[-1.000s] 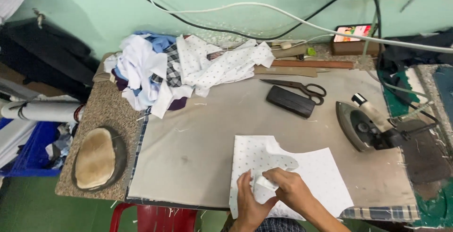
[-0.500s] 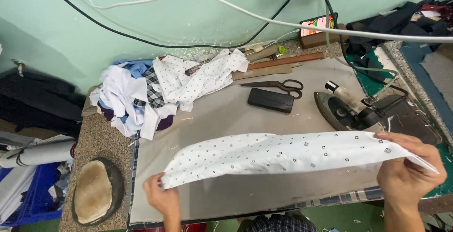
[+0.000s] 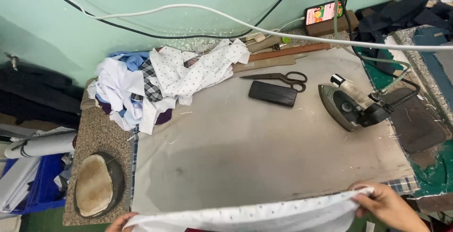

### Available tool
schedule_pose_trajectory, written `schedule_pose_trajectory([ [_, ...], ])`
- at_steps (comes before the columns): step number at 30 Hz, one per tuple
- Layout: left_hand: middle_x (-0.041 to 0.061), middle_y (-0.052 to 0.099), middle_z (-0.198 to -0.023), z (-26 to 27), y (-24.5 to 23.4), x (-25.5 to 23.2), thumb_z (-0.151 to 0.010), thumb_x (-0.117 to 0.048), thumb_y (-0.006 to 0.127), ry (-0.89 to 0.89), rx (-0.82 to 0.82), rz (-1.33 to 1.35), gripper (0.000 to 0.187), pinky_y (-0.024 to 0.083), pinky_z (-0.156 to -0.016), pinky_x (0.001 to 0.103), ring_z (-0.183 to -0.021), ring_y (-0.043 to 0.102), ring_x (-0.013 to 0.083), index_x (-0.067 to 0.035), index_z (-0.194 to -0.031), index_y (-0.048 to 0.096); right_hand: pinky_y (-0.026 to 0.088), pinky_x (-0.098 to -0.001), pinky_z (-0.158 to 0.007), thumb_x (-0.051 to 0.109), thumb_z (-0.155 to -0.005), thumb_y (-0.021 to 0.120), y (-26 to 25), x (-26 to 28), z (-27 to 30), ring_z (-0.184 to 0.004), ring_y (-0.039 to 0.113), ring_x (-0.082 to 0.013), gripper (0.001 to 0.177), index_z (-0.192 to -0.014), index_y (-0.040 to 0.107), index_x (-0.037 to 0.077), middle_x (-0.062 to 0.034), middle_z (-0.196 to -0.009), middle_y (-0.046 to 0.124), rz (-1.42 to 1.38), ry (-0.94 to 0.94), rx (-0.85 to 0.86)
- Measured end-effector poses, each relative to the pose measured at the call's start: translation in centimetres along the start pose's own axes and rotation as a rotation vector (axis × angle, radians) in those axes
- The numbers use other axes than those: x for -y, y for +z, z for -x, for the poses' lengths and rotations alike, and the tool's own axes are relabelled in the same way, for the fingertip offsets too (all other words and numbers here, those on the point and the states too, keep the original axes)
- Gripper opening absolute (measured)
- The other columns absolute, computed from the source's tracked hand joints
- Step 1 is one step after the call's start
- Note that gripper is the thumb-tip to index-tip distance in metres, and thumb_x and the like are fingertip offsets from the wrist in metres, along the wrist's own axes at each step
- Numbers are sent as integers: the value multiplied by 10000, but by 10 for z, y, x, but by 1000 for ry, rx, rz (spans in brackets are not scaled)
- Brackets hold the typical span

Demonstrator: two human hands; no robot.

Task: The person irons a white patterned fabric piece on a work table using a steam iron and a black pressing block. They repeatedly smooth, press, and trim the fabric edges with scissors, then flip and re-iron the piece.

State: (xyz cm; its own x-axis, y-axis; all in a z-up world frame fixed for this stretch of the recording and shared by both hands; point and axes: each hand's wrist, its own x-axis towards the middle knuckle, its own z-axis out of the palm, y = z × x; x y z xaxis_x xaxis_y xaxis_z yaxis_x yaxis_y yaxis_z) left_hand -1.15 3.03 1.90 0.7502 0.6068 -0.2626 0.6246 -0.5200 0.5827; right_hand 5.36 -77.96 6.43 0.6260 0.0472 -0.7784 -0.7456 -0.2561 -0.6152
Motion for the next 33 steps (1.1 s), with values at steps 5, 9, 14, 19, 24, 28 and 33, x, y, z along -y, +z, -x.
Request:
schedule_pose_trajectory([
  [5, 113, 828, -1113, -35, 26, -79, -949, -145, 695, -98, 225, -94, 223, 474, -936, 321, -1060, 720, 249, -46, -1100, 825, 573, -400, -514, 120, -952, 721, 17, 36, -44, -544, 733, -334, 256, -817, 776, -89, -262, -628, 787, -11, -125, -85],
  [9, 178, 687, -1243, -55, 80, -118, -963, -185, 681, 251, -4, -196, 345, 493, -1005, 441, -1158, 627, 318, -60, -1284, 684, 596, -401, -719, 148, -1034, 639, 53, 60, -90, -746, 684, -303, 259, -1190, 646, -58, -250, -874, 720, -194, -158, -326],
  [14, 220, 363, -1581, 9, 158, -191, -1017, -279, 602, 515, -350, -342, 573, 416, -1152, 560, -1388, 403, 395, -28, -1519, 488, 513, -467, -915, 173, -1005, 578, 95, 69, -89, -1064, 593, -329, 622, -1548, 366, -42, -204, -1457, 505, 34, -442, -715],
  [19, 98, 118, -1717, 107, 265, -224, -1049, -475, 483, 983, 161, -508, 720, 17, -1276, 486, -1578, 78, 297, -128, -1623, 224, 470, -510, -1113, 342, -1003, 531, 156, 47, -122, -1444, 432, -305, 583, -1484, 465, 21, -160, -1583, 458, 546, -674, -645],
  [24, 142, 106, -1704, 154, 295, -269, -1074, -521, 194, 1023, 576, -557, 683, -7, -1260, 510, -1570, 64, 306, -98, -1610, 209, 462, -444, -1128, 297, -969, 635, 208, 32, -167, -1379, 534, -344, 559, -1429, 538, -5, -197, -1488, 554, 807, -1177, -695],
  [28, 88, -32, -1717, 122, 269, -262, -1055, -540, 107, 828, 606, -717, 685, -81, -1265, 483, -1572, -71, 267, -169, -1629, 62, 331, -476, -1238, 498, -1008, 455, 207, 5, -194, -1486, 459, -274, 599, -1451, 567, 110, -106, -1568, 524, 1109, -1086, -783],
  [33, 86, -76, -1717, 53, 198, -184, -1069, -506, 117, 490, 356, -740, 668, -63, -1274, 480, -1571, -84, 261, -153, -1627, 14, 332, -471, -1253, 463, -1011, 467, 209, 3, -198, -1503, 462, -284, 559, -1430, 601, 119, -127, -1575, 531, 1096, -1081, -798],
])
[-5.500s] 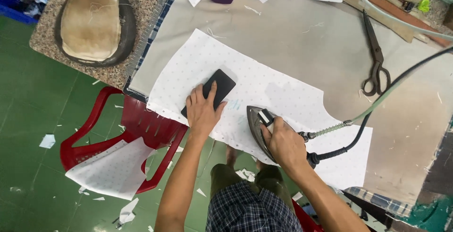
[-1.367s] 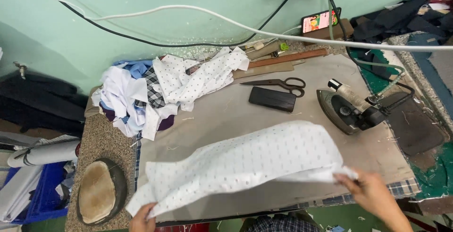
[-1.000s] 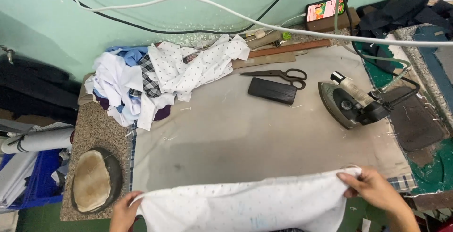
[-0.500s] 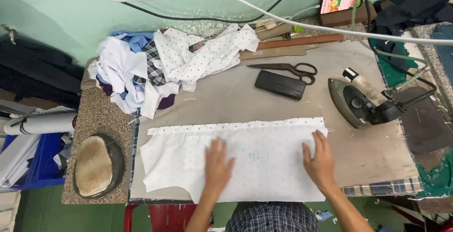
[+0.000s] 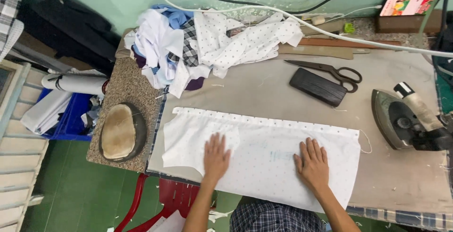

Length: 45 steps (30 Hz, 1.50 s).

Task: The person irons a white patterned fabric piece on a work table using a steam iron and a black pressing block. They repeatedly smooth, press, and trim the fabric edges with scissors, then flip and re-iron the piece.

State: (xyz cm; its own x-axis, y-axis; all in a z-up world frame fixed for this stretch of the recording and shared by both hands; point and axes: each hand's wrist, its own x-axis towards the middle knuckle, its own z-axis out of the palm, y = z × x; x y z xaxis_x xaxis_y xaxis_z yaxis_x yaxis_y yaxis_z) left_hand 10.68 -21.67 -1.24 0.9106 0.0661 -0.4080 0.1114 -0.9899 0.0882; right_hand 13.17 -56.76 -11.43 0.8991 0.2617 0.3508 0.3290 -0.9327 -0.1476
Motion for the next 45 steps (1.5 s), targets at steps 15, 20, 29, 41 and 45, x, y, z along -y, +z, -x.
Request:
schedule_pose_trajectory([
  [15, 48, 93, -1733, 49, 77, 36, -1088, -585, 124, 249, -532, -457, 677, 12, -1322, 447, -1604, 59, 225, -192, -1639, 146, 360, -463, -1248, 436, -1004, 512, -4, -4, 0, -1495, 498, -288, 529, -1406, 648, 118, -131, -1563, 568, 2, -27, -12],
  [20, 64, 0, -1710, 61, 30, 54, -1082, -486, 217, 23, 12, 11, 619, -66, -1264, 465, -1565, -25, 242, -218, -1630, 111, 332, -480, -1273, 463, -1024, 429, -11, -41, 7, -1538, 445, -297, 555, -1465, 589, 165, -123, -1606, 520, -17, -60, 119],
  [29, 155, 275, -1680, 72, 64, 149, -1013, -447, 561, 22, -453, 268, 646, 185, -1258, 497, -1559, 245, 320, -179, -1577, 396, 399, -542, -1267, 439, -996, 488, -33, -46, 22, -1494, 504, -371, 630, -1462, 551, 19, -230, -1569, 536, 31, -135, 107],
  [41, 102, 563, -1135, 29, 56, 167, -936, -170, 715, 144, -463, 263, 140, 458, -970, 418, -1116, 535, 293, -59, -886, 645, 374, -517, -1187, 686, -779, 710, -43, -6, 73, -1439, 454, -279, 739, -1310, 609, 183, -112, -1546, 494, -257, -345, 383],
  [45, 69, 624, -979, 16, 46, 168, -942, -154, 701, 150, -428, 258, 122, 445, -952, 400, -1007, 565, 273, -71, -900, 622, 365, -561, -1178, 530, -733, 822, -48, -3, 80, -1440, 432, -352, 488, -1023, 699, 158, -157, -1494, 516, -378, -316, 455],
])
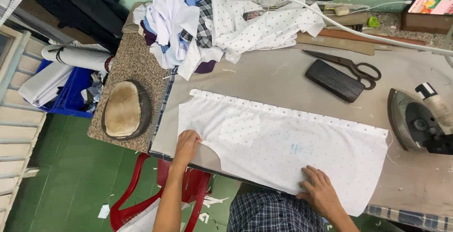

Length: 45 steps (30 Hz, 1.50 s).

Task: The person irons a white patterned fabric piece on a work table using a steam iron and a black pressing block. They repeatedly smooth, press, and trim the fabric edges with scissors, then flip and re-iron the piece.

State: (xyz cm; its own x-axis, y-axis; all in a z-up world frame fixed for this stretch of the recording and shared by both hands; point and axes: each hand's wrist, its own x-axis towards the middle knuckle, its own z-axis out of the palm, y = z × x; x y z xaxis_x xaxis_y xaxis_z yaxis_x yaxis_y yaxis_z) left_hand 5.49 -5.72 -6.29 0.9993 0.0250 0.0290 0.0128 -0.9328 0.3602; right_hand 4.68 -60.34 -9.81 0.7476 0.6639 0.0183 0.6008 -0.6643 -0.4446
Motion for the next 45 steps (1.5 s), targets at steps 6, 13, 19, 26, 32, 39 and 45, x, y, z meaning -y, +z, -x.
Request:
schedule_pose_trajectory([
  [6, 66, 684, -863, -35, -20, -20, -984, -143, 648, -41, 65, 10, 122, 441, -946, 399, -878, 597, 275, -81, -879, 633, 482, -520, -1107, 453, -823, 742, -11, 3, -9, -1375, 503, -356, 279, -834, 764, 175, -127, -1325, 641, -34, 57, 37],
  [13, 139, 562, -1046, -85, -19, -62, -947, 32, 669, 190, -500, -191, 115, 432, -1108, 577, -1008, 556, 340, -16, -1022, 597, 575, -478, -911, 165, -987, 645, -56, -33, -64, -1116, 657, -373, 234, -1158, 685, 11, -191, -1261, 683, 134, 272, -412],
  [19, 180, 619, -1399, -50, 9, -118, -1038, -182, 597, 184, -374, -178, 301, 279, -1245, 523, -1371, 525, 331, -14, -1283, 646, 552, -483, -1018, 217, -973, 633, -40, -21, -63, -1268, 623, -328, 337, -1266, 635, 51, -156, -1366, 648, 259, 174, -369],
  [26, 112, 135, -1711, -5, 48, -109, -1083, -556, 272, 159, 132, -290, 715, 22, -1268, 487, -1582, 77, 270, -121, -1639, 165, 398, -457, -1213, 569, -965, 445, 4, -53, -38, -1518, 441, -222, 573, -1447, 556, 279, 31, -1581, 512, 491, 202, -165],
  [32, 113, 202, -1700, -30, 29, -90, -1017, -654, 354, 67, 86, -224, 810, 19, -1260, 541, -1577, 124, 318, -135, -1628, 244, 103, -468, -1281, 670, -1017, 132, 10, -70, -46, -1613, 92, -223, 660, -1596, 244, 374, 96, -1710, 180, 440, 425, 80],
  [39, 73, 75, -1728, -49, 24, -92, -945, -765, 390, 58, 184, -222, 970, -36, -1259, 513, -1589, 14, 284, -154, -1650, 124, 207, -507, -1267, 637, -1021, 189, 2, -71, -57, -1632, 149, -265, 668, -1591, 327, 317, 30, -1722, 245, 422, 415, -32],
  [45, 90, 123, -1720, -48, 28, -92, -934, -808, 324, 56, 141, -267, 1041, -26, -1263, 503, -1588, 42, 266, -71, -1639, 114, 356, -536, -1238, 593, -1008, 320, 0, -62, -56, -1634, 284, -284, 665, -1570, 455, 264, -9, -1711, 378, 477, 313, -246],
])
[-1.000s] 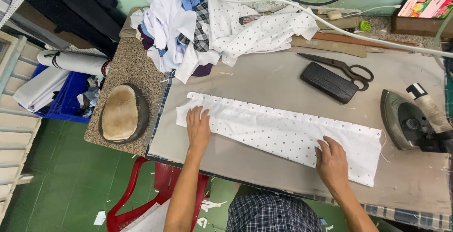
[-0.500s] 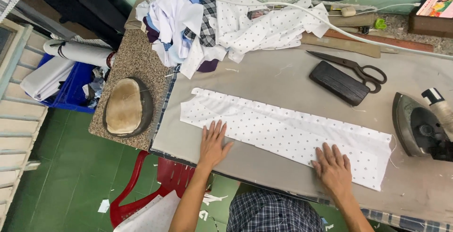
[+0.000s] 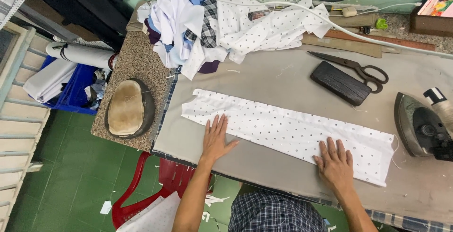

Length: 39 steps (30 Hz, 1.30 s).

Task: The person irons a white patterned fabric piece on a work table using a steam iron and a black pressing block. They repeatedly smooth, press, and trim the fabric edges with scissors, then flip and re-iron the piece.

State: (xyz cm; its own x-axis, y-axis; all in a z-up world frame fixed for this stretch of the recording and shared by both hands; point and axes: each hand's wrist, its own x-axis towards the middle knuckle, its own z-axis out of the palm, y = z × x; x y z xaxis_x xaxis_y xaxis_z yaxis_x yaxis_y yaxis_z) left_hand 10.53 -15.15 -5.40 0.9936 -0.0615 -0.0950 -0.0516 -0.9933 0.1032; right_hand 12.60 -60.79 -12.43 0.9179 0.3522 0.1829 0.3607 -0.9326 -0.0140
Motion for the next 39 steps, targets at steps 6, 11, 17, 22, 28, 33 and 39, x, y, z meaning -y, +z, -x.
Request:
schedule_pose_trajectory([
  [6, 105, 146, -1714, 4, -1, -2, -953, -784, 318, -4, -28, 7, 1011, -13, -1267, 494, -1588, 63, 268, -62, -1636, 130, 328, -532, -1244, 581, -1017, 312, 2, 0, 0, -1633, 265, -286, 661, -1584, 429, 261, -3, -1717, 353, -33, -2, 2],
  [11, 123, 146, -1713, 48, 6, -6, -1002, -700, 319, 28, -43, 36, 925, 0, -1271, 499, -1590, 73, 277, -52, -1634, 131, 226, -535, -1279, 573, -1027, 279, -25, 6, 32, -1626, 177, -310, 663, -1597, 341, 240, -43, -1717, 271, -84, -59, 44],
  [17, 132, 501, -1547, 163, 31, -3, -989, -550, 511, -43, -182, 93, 713, 155, -1284, 535, -1495, 404, 268, -70, -1511, 429, 377, -503, -1195, 665, -978, 382, -33, 17, 160, -1301, 599, -237, 845, -1604, 198, 128, -44, -1354, 643, -168, -197, 325],
  [22, 62, 676, -799, 191, 40, 4, -992, -274, 549, -113, -649, 77, 281, 498, -817, 397, -767, 623, 227, -51, -991, 719, 588, -265, -455, 545, -889, 658, -21, 2, 205, -407, 666, -45, 402, -1094, 777, 220, 111, -599, 776, -502, -53, 124],
  [28, 151, 709, -1225, 88, -8, -44, -1009, -357, 550, 36, -432, 149, 429, 466, -1063, 478, -1159, 636, 298, -19, -1253, 652, 641, -361, -637, 371, -929, 665, -89, -6, 81, -792, 752, -205, 391, -1186, 707, 79, -80, -936, 786, -371, -44, -12],
  [33, 195, 639, -1343, 35, -1, -48, -1042, -430, 510, 57, -268, 143, 508, 414, -1074, 518, -1253, 566, 373, -14, -1307, 631, 565, -413, -936, 405, -954, 617, -58, 2, 56, -1175, 651, -285, 511, -1318, 639, 47, -137, -1254, 696, -242, -15, -19],
  [39, 94, 675, -787, 72, -10, -25, -1035, -494, 499, 46, -102, -7, 514, 401, -912, 454, -846, 577, 288, -85, -812, 717, 364, -485, -1203, 518, -950, 519, -34, -5, 83, -1533, 369, -286, 670, -1491, 488, 125, -84, -1631, 417, -134, -45, 117],
])
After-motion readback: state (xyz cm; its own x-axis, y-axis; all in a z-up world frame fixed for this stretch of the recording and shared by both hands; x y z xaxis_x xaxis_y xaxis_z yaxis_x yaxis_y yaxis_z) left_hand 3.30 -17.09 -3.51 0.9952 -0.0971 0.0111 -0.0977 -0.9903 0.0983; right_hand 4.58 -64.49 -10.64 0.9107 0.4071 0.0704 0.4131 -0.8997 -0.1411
